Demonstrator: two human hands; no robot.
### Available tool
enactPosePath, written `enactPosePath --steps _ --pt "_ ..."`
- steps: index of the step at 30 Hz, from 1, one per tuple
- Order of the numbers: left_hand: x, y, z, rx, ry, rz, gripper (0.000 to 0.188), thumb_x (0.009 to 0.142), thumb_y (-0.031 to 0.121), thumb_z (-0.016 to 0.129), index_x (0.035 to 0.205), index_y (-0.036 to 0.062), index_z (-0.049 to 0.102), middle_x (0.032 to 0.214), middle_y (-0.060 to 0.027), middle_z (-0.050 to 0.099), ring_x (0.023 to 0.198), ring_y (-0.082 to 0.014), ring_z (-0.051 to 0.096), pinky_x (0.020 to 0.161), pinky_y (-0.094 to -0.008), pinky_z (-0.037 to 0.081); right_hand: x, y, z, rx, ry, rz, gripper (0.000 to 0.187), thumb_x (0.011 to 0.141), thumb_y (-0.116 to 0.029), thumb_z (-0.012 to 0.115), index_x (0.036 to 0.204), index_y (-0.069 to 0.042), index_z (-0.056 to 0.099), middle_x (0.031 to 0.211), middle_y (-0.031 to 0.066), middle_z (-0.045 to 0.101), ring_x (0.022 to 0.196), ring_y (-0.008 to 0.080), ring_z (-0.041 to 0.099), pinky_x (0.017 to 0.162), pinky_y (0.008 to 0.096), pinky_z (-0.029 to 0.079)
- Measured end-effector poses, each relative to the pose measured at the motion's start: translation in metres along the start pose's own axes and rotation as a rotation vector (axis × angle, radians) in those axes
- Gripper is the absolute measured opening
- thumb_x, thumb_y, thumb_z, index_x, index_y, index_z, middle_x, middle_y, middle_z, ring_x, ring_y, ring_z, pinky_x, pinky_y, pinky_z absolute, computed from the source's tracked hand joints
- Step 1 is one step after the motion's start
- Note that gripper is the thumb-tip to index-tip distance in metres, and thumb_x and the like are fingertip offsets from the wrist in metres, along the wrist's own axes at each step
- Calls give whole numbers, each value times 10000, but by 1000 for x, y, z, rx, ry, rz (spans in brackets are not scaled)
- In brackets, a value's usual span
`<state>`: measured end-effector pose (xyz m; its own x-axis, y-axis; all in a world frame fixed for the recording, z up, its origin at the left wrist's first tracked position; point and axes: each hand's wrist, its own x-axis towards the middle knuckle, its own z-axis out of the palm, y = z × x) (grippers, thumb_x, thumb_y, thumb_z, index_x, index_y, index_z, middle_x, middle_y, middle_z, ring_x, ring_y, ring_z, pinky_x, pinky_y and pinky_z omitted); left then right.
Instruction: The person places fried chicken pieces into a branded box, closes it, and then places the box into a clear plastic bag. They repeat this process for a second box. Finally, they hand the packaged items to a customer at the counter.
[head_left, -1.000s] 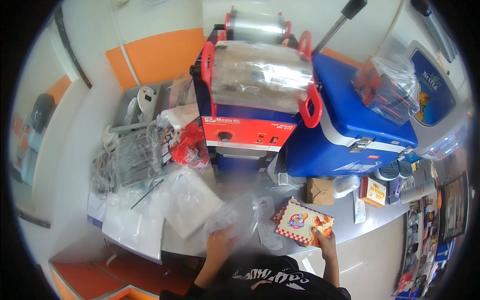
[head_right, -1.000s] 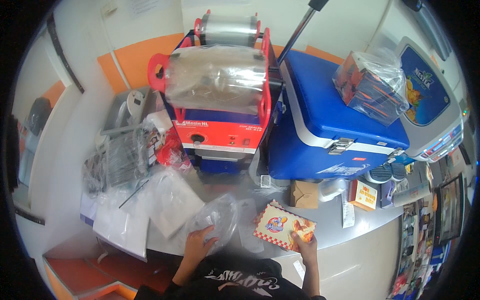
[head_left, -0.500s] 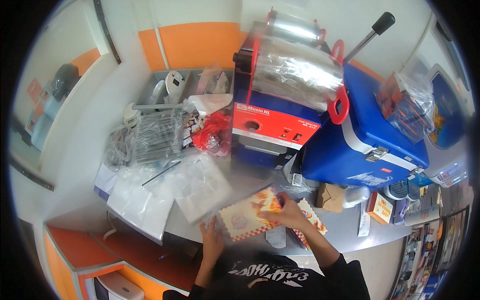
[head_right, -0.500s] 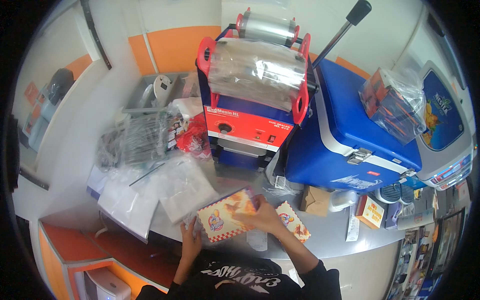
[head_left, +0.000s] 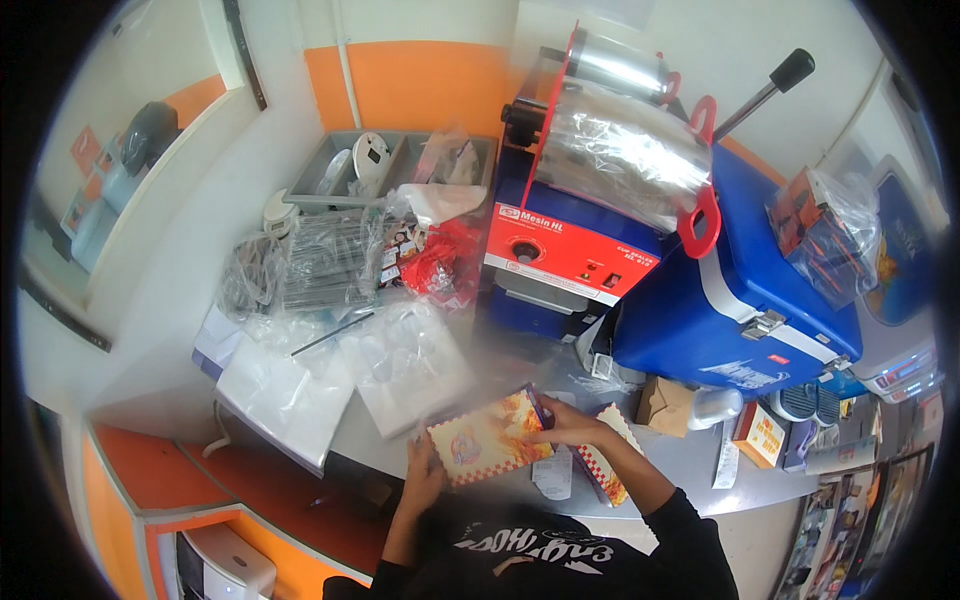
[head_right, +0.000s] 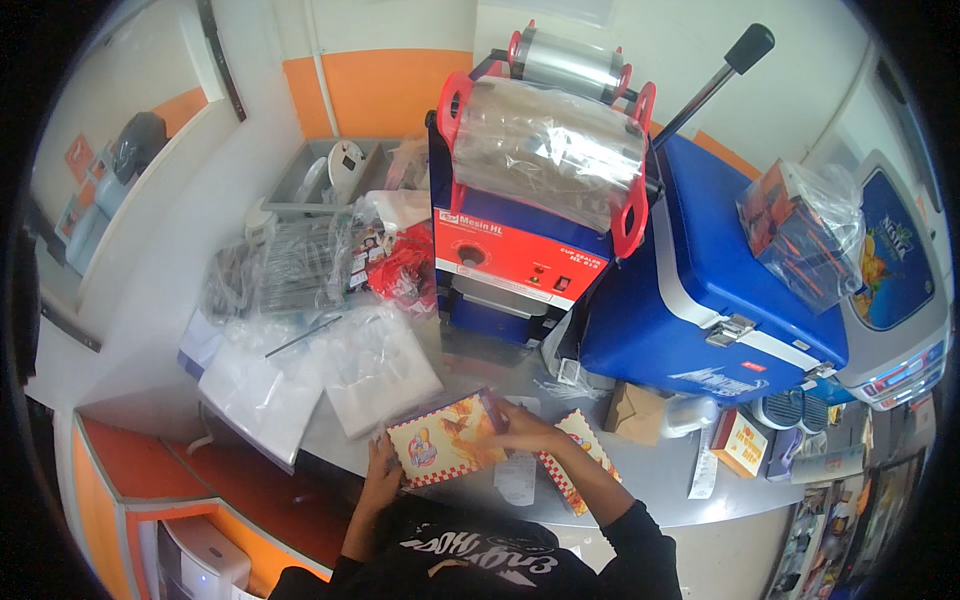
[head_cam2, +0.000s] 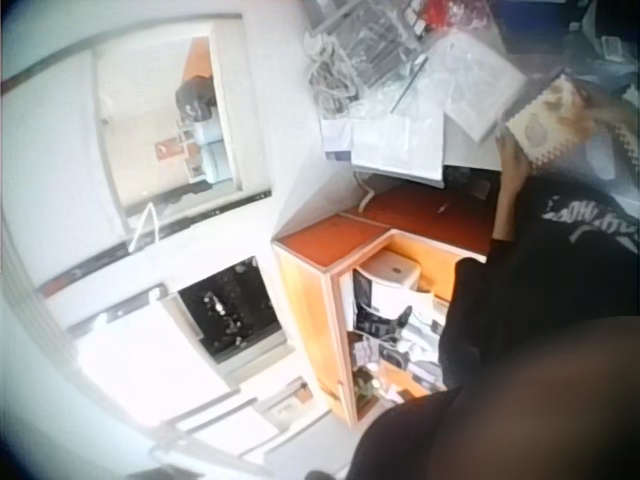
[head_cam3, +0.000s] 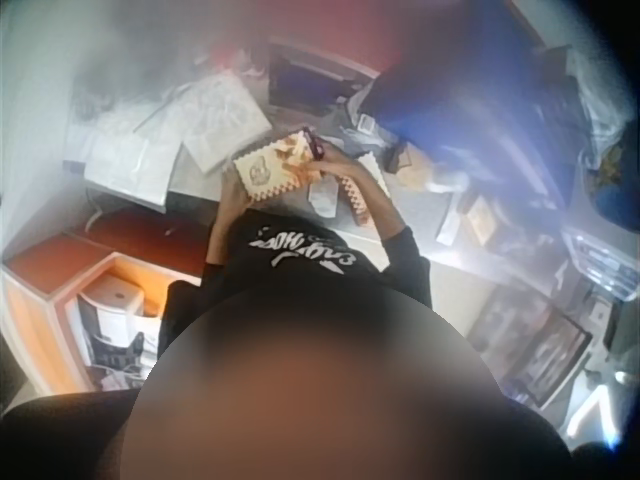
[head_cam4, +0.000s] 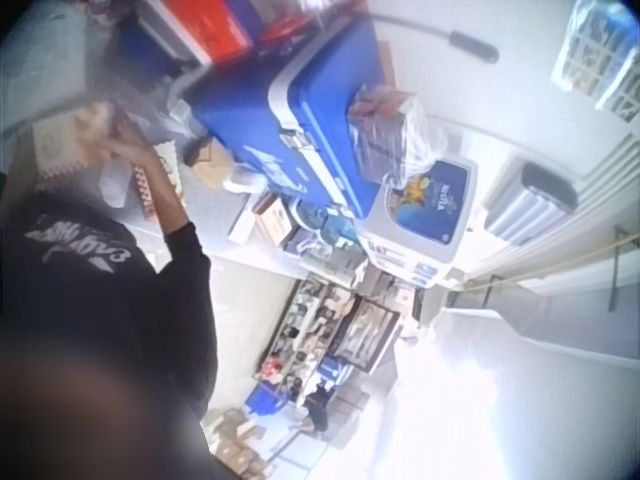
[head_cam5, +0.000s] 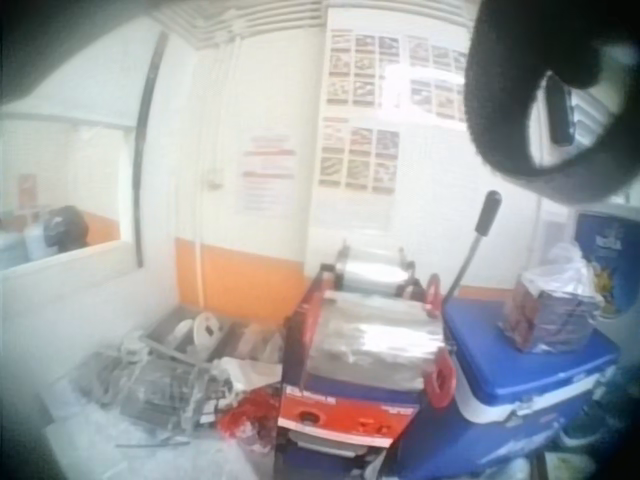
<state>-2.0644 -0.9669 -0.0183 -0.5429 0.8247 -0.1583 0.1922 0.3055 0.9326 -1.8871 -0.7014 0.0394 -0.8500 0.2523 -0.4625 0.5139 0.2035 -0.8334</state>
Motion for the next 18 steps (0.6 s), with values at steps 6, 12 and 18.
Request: enactPosePath --steps 6,12,18 --pt "5 23 -10 106 78 60 748 777 -28 494 1477 19 235 1513 -291 148 1390 -463 196 1096 -415 283 -8 -8 -7 -15 -50 -57 811 784 -328 760 1395 22 357 1244 155 558 1108 217 563 947 334 461" --pt "-11 71 -12 152 -139 -113 870 724 -4 549 1505 71 173 1526 -251 191 1382 -418 266 1039 -365 375 4 8 9 287 62 155 719 813 -301 731 1380 -11 397 1230 111 568 1098 218 570 950 344 458" --pt "-10 80 -19 277 -129 198 842 731 42 569 1493 99 215 1525 -218 216 1020 -429 599 818 -406 521 26 16 41 263 187 -82 684 836 -481 648 1375 -102 461 1353 199 417 1194 310 465 1015 401 375"
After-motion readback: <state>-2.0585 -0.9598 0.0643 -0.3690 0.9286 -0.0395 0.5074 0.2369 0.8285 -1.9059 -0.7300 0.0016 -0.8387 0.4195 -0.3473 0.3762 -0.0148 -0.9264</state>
